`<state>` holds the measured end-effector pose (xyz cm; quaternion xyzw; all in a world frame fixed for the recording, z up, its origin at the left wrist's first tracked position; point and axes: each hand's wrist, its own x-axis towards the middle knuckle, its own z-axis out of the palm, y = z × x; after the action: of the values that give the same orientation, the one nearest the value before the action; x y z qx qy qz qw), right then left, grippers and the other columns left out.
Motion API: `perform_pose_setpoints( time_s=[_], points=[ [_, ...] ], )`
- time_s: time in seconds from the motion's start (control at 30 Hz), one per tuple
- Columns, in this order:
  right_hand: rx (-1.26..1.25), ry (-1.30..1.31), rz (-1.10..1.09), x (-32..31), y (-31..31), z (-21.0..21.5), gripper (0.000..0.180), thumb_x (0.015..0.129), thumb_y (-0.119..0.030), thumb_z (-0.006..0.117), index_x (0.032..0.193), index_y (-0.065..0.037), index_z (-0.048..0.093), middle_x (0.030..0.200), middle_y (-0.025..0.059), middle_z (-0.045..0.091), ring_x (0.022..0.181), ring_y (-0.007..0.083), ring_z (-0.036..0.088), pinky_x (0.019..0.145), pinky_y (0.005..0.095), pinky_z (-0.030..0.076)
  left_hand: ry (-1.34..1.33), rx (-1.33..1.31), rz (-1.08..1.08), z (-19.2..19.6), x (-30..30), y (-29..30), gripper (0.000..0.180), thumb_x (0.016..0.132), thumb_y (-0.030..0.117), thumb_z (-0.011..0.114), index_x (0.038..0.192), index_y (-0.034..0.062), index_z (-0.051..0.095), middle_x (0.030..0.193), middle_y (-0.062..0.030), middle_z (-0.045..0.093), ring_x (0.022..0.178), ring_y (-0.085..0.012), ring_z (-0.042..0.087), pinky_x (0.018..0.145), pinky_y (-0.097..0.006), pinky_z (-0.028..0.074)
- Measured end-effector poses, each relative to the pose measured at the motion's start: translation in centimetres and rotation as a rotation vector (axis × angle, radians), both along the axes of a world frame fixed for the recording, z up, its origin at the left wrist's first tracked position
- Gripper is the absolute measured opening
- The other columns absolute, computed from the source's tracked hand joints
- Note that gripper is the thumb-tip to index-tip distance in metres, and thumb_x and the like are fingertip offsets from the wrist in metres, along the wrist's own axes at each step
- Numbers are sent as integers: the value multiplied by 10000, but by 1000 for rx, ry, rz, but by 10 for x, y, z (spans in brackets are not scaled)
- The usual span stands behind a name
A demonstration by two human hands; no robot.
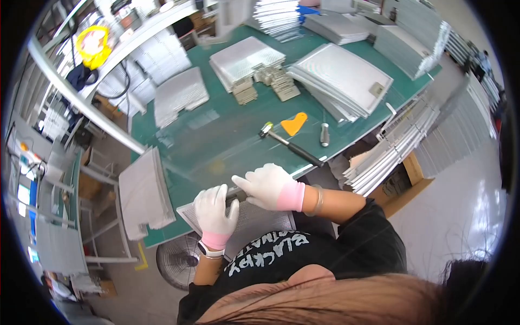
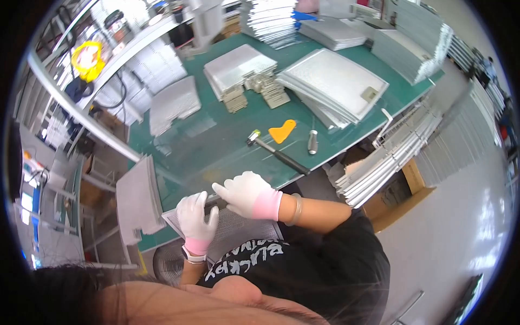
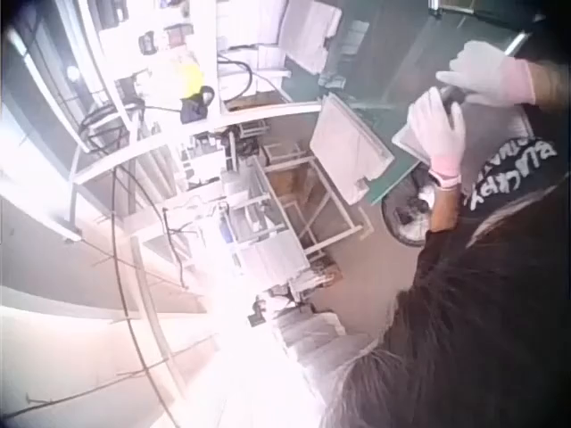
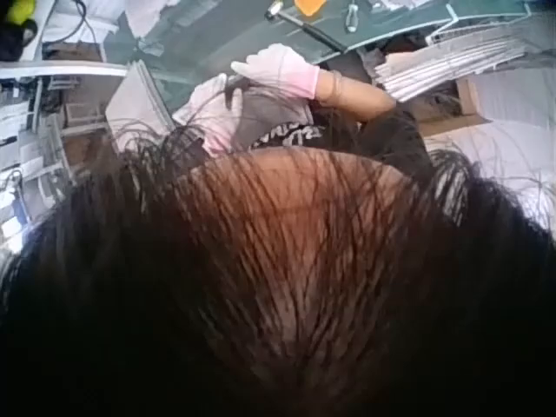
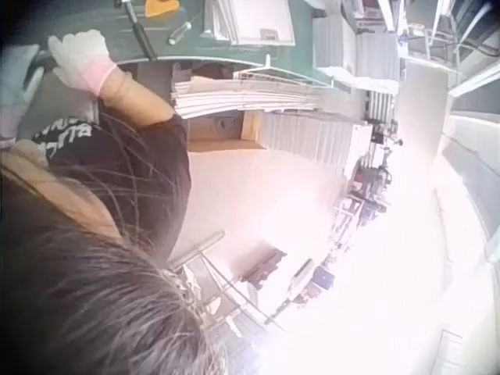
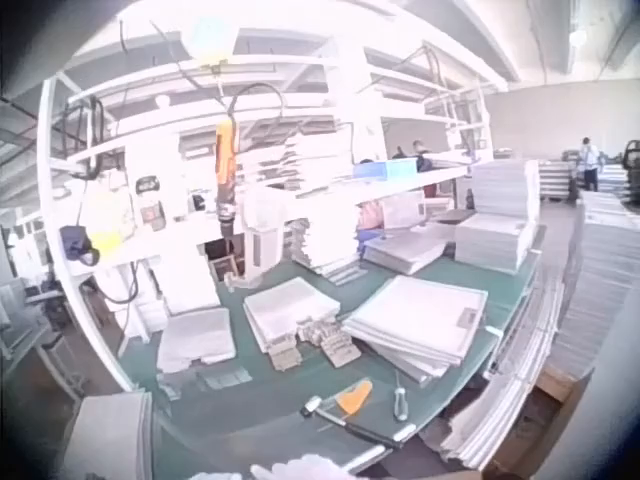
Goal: Assembling mesh panels into metal frames and securing them with a pneumatic screwdriver.
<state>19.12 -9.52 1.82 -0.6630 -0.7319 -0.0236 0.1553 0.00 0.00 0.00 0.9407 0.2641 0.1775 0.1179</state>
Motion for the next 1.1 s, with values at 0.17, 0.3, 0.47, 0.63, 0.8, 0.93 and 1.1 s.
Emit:
perform_pose_setpoints(
  time_s=[0.17, 0.3, 0.47, 0.63, 0.8, 0.93, 1.1],
  points=[
    [175, 188, -386, 72, -2, -68, 376, 816, -360, 652, 1069, -86, 600, 739, 123, 625, 700, 327, 644, 633, 453, 493, -165, 158, -302, -90, 50, -8, 474, 771, 251, 668, 1197, 59, 585, 1283, -146, 534, 1240, -356, 453, 1088, -553, 276],
    [255, 149, -429, 77, -18, -93, 400, 824, -339, 641, 1105, -56, 611, 866, 107, 637, 826, 298, 622, 750, 426, 471, -32, 262, -359, -124, 64, -53, 449, 779, 271, 653, 1175, 67, 600, 1274, -127, 546, 1223, -338, 467, 1066, -543, 308],
    [440, 186, -387, 75, -18, -95, 416, 793, -251, 675, 1126, -18, 585, 956, 117, 637, 914, 302, 609, 816, 421, 456, -10, 173, -721, -188, 54, -81, 420, 755, 268, 657, 1125, 74, 607, 1226, -80, 572, 1158, -296, 501, 985, -498, 376],
    [436, 183, -271, 93, -17, -77, 314, 700, -131, 678, 989, -22, 621, 1012, 133, 618, 965, 312, 570, 848, 434, 441, -18, 199, -810, -183, 53, -78, 380, 740, 273, 644, 1079, 101, 638, 1199, -63, 597, 1154, -259, 514, 961, -474, 402],
    [418, -231, -492, 190, -10, -22, 269, 704, -65, 610, 970, -66, 653, 1060, 128, 607, 1066, 317, 529, 899, 442, 394, -67, 280, -819, -181, 59, -77, 281, 774, 274, 595, 985, 94, 644, 1113, -27, 610, 1089, -216, 553, 924, -402, 432],
    [145, -549, -601, 262, 17, -34, 233, 774, -107, 585, 979, -79, 692, 1270, 134, 528, 1253, 302, 435, 1051, 467, 344, -3, 288, -815, -170, 64, -79, 176, 792, 260, 580, 906, 136, 629, 1066, 7, 605, 1057, -170, 558, 883, -362, 434],
    [-192, -863, -595, 293, 61, -50, 353, 836, -185, 585, 1178, -146, 665, 1493, 64, 366, 1384, 310, 304, 1108, 511, 285, -55, 313, -792, -180, 59, -75, 186, 817, 248, 560, 948, 131, 621, 1120, -3, 589, 1091, -186, 543, 930, -369, 409]
  ],
)
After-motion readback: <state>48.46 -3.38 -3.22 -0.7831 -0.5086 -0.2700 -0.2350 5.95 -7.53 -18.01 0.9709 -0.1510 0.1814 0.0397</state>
